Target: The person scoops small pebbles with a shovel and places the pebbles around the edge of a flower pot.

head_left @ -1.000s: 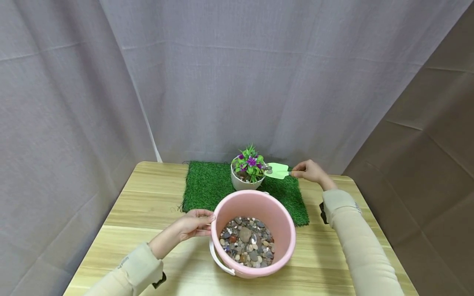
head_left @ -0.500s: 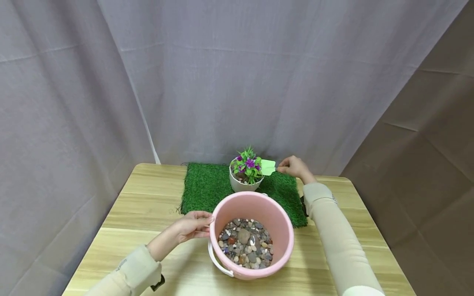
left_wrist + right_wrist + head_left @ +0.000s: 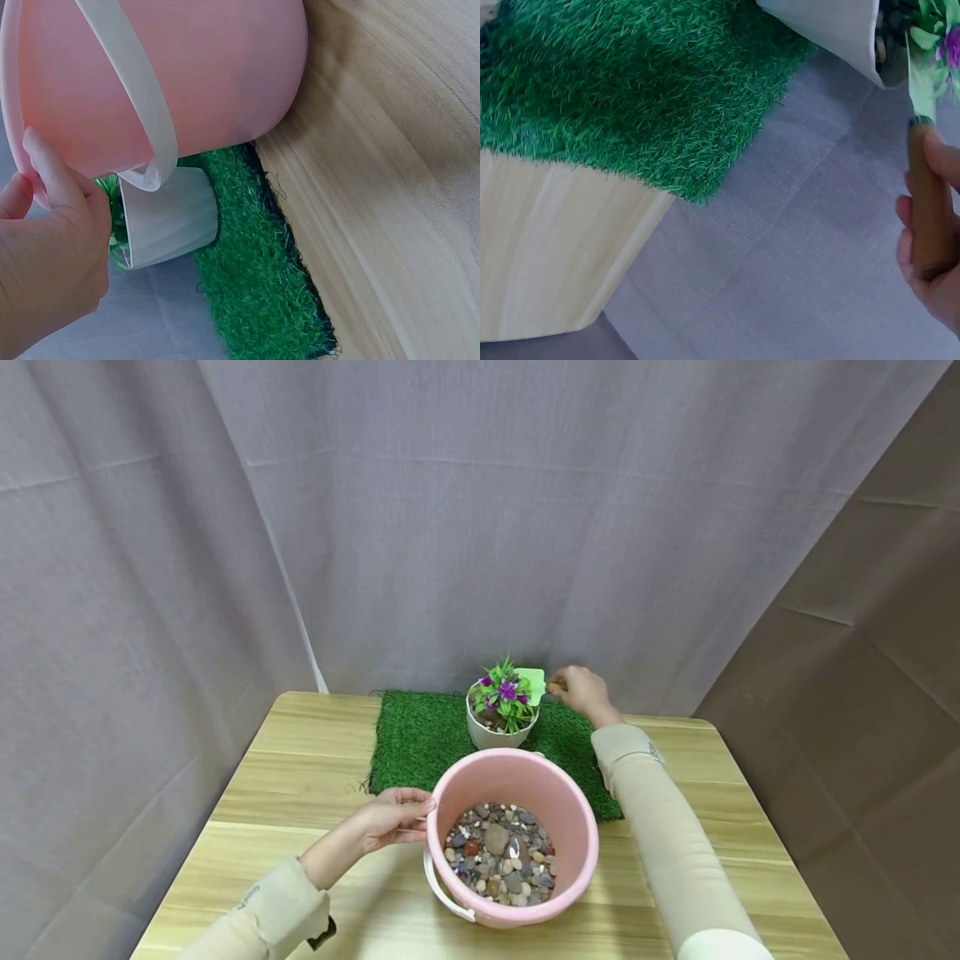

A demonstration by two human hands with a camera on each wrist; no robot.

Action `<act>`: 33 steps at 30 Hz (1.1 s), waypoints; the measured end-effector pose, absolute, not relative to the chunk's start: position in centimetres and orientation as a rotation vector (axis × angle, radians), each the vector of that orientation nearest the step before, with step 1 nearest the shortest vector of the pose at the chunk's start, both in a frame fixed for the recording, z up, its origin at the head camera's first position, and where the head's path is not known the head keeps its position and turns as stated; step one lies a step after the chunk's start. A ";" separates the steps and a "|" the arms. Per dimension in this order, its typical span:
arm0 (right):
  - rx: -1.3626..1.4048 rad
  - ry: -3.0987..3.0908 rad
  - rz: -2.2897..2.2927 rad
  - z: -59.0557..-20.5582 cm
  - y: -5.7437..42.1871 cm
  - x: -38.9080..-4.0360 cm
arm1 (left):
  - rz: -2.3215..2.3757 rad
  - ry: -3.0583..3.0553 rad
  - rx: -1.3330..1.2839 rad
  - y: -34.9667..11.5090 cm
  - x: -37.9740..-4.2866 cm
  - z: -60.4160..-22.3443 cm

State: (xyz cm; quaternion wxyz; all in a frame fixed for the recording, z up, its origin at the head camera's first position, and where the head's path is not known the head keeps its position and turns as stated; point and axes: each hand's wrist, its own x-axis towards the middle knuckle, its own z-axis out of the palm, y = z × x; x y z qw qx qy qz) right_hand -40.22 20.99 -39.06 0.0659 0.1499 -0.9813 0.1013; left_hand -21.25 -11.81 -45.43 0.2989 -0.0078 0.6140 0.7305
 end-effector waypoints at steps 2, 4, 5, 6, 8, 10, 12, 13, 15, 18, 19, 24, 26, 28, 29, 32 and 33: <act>0.492 -2.914 0.234 -39.1 20.8 -40.3 | 1.941 1.629 -0.022 -11.8 -21.3 -45.4; 0.532 -2.865 0.169 -39.1 20.6 -40.3 | 1.942 1.627 -0.022 -11.8 -21.3 -45.4; 0.547 -2.844 0.143 -39.2 20.5 -40.3 | 1.944 1.626 -0.023 -11.8 -21.4 -45.4; 0.562 -2.826 0.122 -39.2 20.4 -40.2 | 1.943 1.625 -0.023 -11.8 -21.4 -45.4; 0.582 -2.798 0.089 -39.2 20.4 -40.2 | 1.943 1.624 -0.024 -11.8 -21.4 -45.4; 0.592 -2.784 0.067 -39.1 20.3 -40.1 | 1.944 1.624 -0.029 -11.8 -21.4 -45.3; 0.595 -2.780 0.056 -39.0 20.3 -40.0 | 1.945 1.623 -0.031 -11.7 -21.4 -45.3; 0.595 -2.778 0.055 -39.0 20.3 -40.0 | 1.946 1.622 -0.033 -11.7 -21.4 -45.2; 0.597 -2.779 0.057 -38.9 20.5 -40.0 | 1.947 1.620 -0.037 -11.7 -21.3 -45.1; 0.599 -2.783 0.058 -38.8 20.8 -39.9 | 1.946 1.621 -0.036 -11.7 -21.3 -45.1; 0.602 -2.782 0.056 -38.8 21.0 -39.8 | 1.947 1.623 -0.039 -11.7 -21.3 -45.1; 0.604 -2.782 0.064 -38.4 22.1 -39.3 | 1.945 1.631 -0.041 -11.8 -21.3 -45.2; 0.597 -2.779 0.071 -38.2 22.5 -39.0 | 1.945 1.633 -0.038 -11.8 -21.3 -45.2; 0.596 -2.769 0.074 -38.0 22.9 -38.7 | 1.946 1.631 -0.038 -11.9 -21.3 -45.3; 0.597 -2.765 0.072 -37.9 23.1 -38.5 | 1.945 1.631 -0.038 -11.9 -21.3 -45.3; 0.600 -2.757 0.069 -37.6 23.8 -38.0 | 1.948 1.624 -0.031 -11.9 -21.3 -45.2; 0.601 -2.756 0.067 -37.6 24.0 -37.8 | 1.948 1.621 -0.027 -11.9 -21.3 -45.2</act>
